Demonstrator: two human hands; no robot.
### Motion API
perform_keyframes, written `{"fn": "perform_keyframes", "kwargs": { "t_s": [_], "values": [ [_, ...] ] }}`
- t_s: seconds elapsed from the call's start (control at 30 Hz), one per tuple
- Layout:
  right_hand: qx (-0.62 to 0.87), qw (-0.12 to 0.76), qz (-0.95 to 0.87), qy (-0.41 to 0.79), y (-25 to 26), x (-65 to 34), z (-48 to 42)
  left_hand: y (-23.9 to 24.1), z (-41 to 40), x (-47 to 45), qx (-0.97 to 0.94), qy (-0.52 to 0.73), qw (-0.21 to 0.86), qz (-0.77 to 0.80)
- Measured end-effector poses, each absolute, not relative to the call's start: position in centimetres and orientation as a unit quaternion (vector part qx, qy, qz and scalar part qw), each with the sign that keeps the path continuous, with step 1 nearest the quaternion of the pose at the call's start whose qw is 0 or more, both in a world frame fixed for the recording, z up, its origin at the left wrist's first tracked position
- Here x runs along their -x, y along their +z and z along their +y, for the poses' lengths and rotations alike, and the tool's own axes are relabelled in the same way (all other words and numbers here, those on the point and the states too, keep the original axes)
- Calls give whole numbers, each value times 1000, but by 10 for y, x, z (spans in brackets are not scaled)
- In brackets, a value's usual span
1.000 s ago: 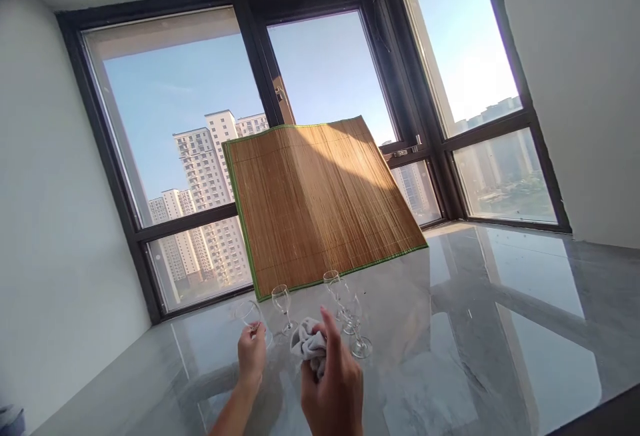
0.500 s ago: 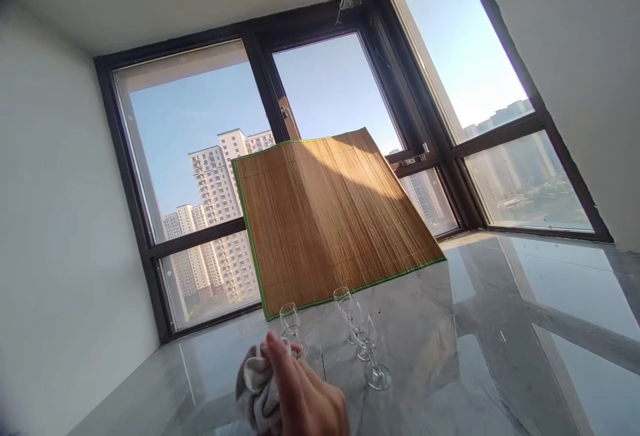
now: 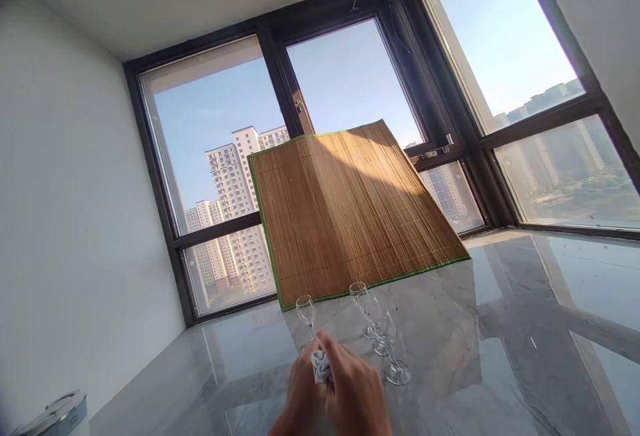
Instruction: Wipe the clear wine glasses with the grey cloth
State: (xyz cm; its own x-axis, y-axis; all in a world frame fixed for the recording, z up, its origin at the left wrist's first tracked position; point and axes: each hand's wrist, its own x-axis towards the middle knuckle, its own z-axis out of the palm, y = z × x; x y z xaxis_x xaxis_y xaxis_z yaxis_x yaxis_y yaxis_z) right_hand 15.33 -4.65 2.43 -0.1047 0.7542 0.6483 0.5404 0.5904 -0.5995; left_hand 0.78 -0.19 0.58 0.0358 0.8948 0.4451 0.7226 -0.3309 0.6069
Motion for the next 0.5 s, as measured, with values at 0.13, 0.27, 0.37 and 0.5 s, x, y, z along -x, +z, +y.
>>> {"fn": "perform_keyframes", "kwargs": {
  "t_s": [0.13, 0.27, 0.37, 0.5],
  "values": [
    [556, 487, -669, 82, 22, -170, -38, 12, -5, -8, -744, 385, 22, 545],
    [597, 491, -625, 106, 18, -180, -31, 11, -2, -4, -719, 411, 52, 558],
    [530, 509, -656, 173, 13, -172, -29, 7, 1, -2, -714, 409, 57, 565],
    [429, 550, -655, 290, 10, -156, -31, 3, 0, 1, -733, 408, 74, 539]
  ]
}}
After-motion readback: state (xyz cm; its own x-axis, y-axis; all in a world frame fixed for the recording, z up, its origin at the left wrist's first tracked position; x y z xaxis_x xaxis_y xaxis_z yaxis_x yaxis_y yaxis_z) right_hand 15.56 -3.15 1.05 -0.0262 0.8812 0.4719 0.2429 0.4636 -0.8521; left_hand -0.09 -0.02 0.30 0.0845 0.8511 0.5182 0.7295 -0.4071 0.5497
